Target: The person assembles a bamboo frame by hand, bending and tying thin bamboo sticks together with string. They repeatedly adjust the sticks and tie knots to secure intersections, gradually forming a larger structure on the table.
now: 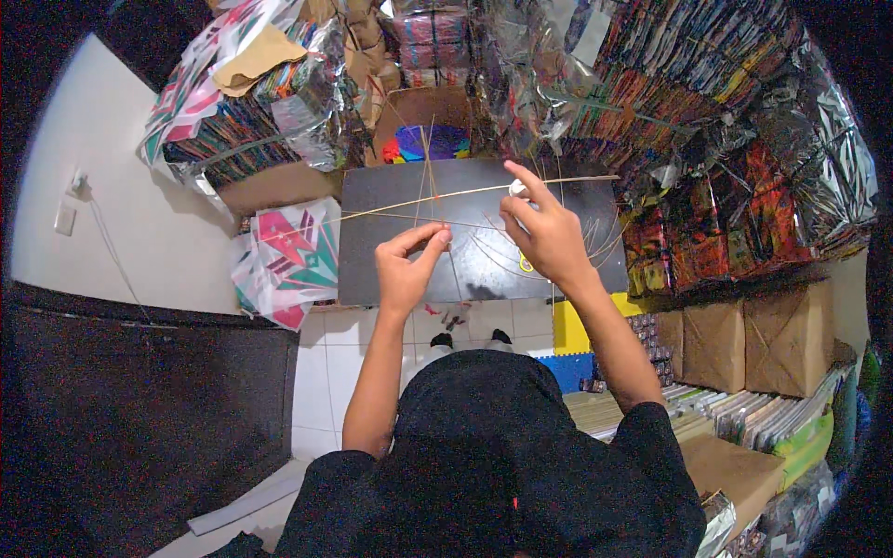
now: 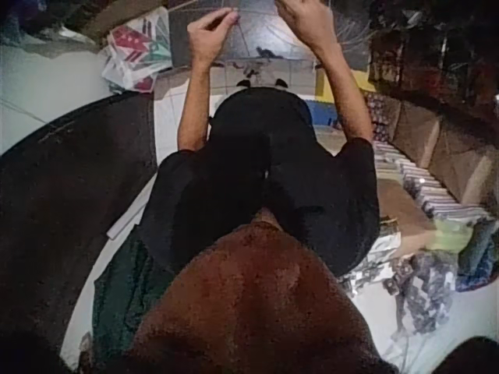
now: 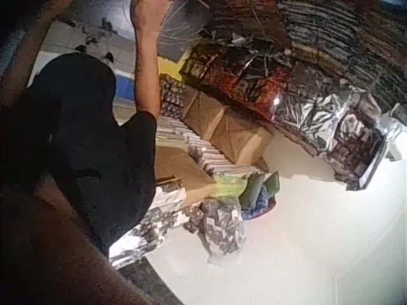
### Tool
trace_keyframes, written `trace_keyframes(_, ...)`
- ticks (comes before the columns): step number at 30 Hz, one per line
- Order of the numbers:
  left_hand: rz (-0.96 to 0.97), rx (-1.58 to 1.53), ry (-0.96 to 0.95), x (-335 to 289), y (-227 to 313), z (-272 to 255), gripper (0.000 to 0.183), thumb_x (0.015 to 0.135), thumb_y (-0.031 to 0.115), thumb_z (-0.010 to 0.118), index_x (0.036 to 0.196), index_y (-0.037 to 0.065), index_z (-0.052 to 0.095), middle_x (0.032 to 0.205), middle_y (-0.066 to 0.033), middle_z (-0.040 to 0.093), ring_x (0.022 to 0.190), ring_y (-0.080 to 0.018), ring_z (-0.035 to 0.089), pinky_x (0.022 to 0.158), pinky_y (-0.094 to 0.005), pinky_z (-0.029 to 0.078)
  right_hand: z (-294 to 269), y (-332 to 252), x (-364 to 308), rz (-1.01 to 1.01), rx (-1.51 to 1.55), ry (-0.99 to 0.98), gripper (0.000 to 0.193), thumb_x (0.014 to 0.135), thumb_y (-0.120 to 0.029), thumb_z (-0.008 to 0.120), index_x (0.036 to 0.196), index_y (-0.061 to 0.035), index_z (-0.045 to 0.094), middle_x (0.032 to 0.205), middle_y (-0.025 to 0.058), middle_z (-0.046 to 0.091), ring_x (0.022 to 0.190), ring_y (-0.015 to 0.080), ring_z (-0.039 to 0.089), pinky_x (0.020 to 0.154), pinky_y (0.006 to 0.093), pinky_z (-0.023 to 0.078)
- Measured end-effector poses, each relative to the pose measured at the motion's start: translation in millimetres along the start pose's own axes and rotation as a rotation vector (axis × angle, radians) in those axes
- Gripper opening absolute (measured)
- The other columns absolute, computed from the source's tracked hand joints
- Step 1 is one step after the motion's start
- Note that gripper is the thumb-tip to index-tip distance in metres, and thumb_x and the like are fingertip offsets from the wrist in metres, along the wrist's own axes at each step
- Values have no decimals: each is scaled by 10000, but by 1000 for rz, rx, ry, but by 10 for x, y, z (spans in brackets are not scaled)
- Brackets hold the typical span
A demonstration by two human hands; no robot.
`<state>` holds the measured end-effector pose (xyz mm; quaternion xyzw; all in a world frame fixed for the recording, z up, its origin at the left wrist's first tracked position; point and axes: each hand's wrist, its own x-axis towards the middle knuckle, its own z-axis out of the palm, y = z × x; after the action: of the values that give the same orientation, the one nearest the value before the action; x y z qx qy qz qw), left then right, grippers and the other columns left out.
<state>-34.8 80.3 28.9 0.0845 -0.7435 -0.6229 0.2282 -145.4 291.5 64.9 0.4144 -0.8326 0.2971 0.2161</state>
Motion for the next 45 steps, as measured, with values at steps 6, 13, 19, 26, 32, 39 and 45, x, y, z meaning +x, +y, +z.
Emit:
trace_keyframes(6, -69, -141, 120, 47, -100, -246, 168, 934, 69, 755, 1054, -47, 769, 934, -84, 763, 813, -138, 716, 763, -273, 572, -17, 177, -152, 131, -13, 97, 177, 888, -111, 741, 1055, -106, 681, 1327, 64, 665, 927, 272, 738, 721, 389, 600)
trace_keyframes(13, -105, -183, 130, 69, -215, -430, 197, 959, 104, 741, 1074, -56, 745, 940, -94, 755, 815, -151, 715, 789, -300, 583, 21, 239, -177, 58, 21, 231, 191, 883, -100, 755, 1060, -99, 683, 1181, 75, 698, 879, 291, 739, 701, 377, 601)
trace_keyframes(19, -134, -184, 182, 55, -232, -495, 211, 935, 78, 766, 1091, -55, 715, 959, -82, 737, 795, -129, 688, 751, -261, 558, 59, 259, -165, 116, 21, 227, 195, 868, -94, 766, 1048, -94, 688, 1163, 75, 701, 851, 275, 738, 691, 368, 600)
trace_keyframes(26, 173, 361, 651, -3, -139, -403, 331, 839, 144, 862, 1061, 38, 640, 1006, -65, 663, 954, -179, 630, 804, -313, 462, 151, 253, -152, -19, 19, 223, 213, 853, -91, 768, 1052, -92, 692, 1142, 71, 716, 795, 267, 734, 654, 368, 598)
trace_keyframes(32, 707, 686, 368, 34, 349, -253, 285, 779, 117, 840, 1036, 101, 718, 1070, -80, 666, 991, -278, 631, 870, -420, 455, 200, 181, -94, -170, 55, 123, 239, 831, -87, 769, 1057, -85, 691, 1152, 73, 718, 792, 271, 736, 657, 371, 602)
trace_keyframes(39, 548, 609, -126, 161, 587, 10, 312, 844, 77, 757, 1152, 132, 760, 1068, -69, 739, 948, -280, 701, 853, -396, 535, 286, -46, -55, -283, 125, 1, 207, 845, -101, 742, 1041, -83, 677, 1210, 62, 711, 799, 253, 744, 651, 371, 606)
trace_keyframes(45, 499, 582, -116, 114, 384, -78, 282, 832, 40, 753, 1101, 121, 780, 1010, -93, 768, 866, -275, 748, 727, -366, 594, 157, -93, -90, -181, 142, -47, 186, 845, -103, 742, 1014, -109, 666, 1285, 46, 683, 788, 236, 744, 622, 362, 597)
